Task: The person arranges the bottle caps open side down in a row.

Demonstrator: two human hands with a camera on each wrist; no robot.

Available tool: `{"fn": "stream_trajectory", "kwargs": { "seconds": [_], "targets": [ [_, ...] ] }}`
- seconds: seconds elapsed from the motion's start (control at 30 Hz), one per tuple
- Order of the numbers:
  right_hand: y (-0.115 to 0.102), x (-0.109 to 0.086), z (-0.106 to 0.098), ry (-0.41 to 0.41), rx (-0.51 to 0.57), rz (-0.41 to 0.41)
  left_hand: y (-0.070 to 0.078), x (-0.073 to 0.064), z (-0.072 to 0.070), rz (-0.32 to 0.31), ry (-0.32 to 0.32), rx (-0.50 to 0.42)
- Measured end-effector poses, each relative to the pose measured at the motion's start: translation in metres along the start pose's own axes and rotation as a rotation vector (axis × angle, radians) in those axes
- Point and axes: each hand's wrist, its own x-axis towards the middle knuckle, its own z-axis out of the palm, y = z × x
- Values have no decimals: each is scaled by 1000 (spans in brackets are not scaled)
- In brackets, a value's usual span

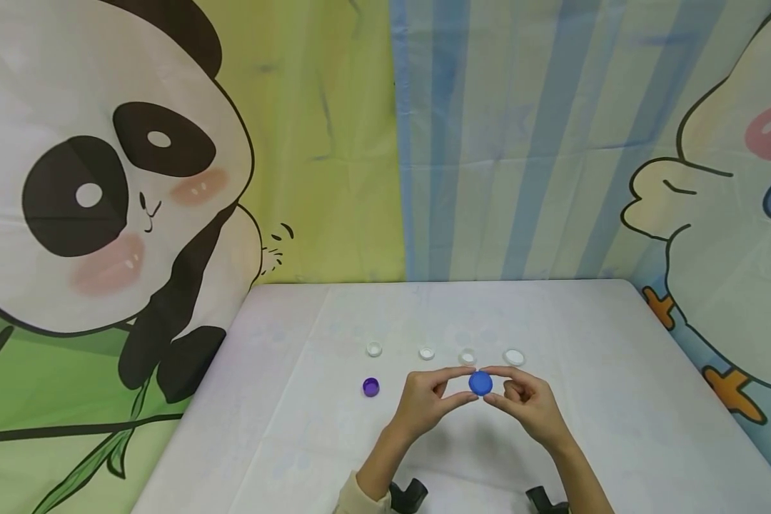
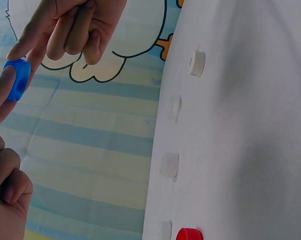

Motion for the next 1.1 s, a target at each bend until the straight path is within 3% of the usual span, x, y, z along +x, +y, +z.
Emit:
{"fn": "stream_trajectory", "kwargs": {
  "seconds": [0.3, 0.5, 0.8, 0.93, 1.1],
  "targets": [
    [0, 1, 1, 18, -50, -11, -2, 0, 0, 24, -3, 37],
    [6, 1, 1, 28, -142, 9, -9, -2, 4, 16, 8, 85],
    [53, -4, -6, -23, -381, 196, -27, -17, 25, -171, -62, 177],
    [64, -5, -5, -56, -439, 226, -35, -24, 32, -191, -81, 254],
    [71, -6, -3, -70, -469, 228, -43, -28, 37, -190, -87, 282]
  ]
}}
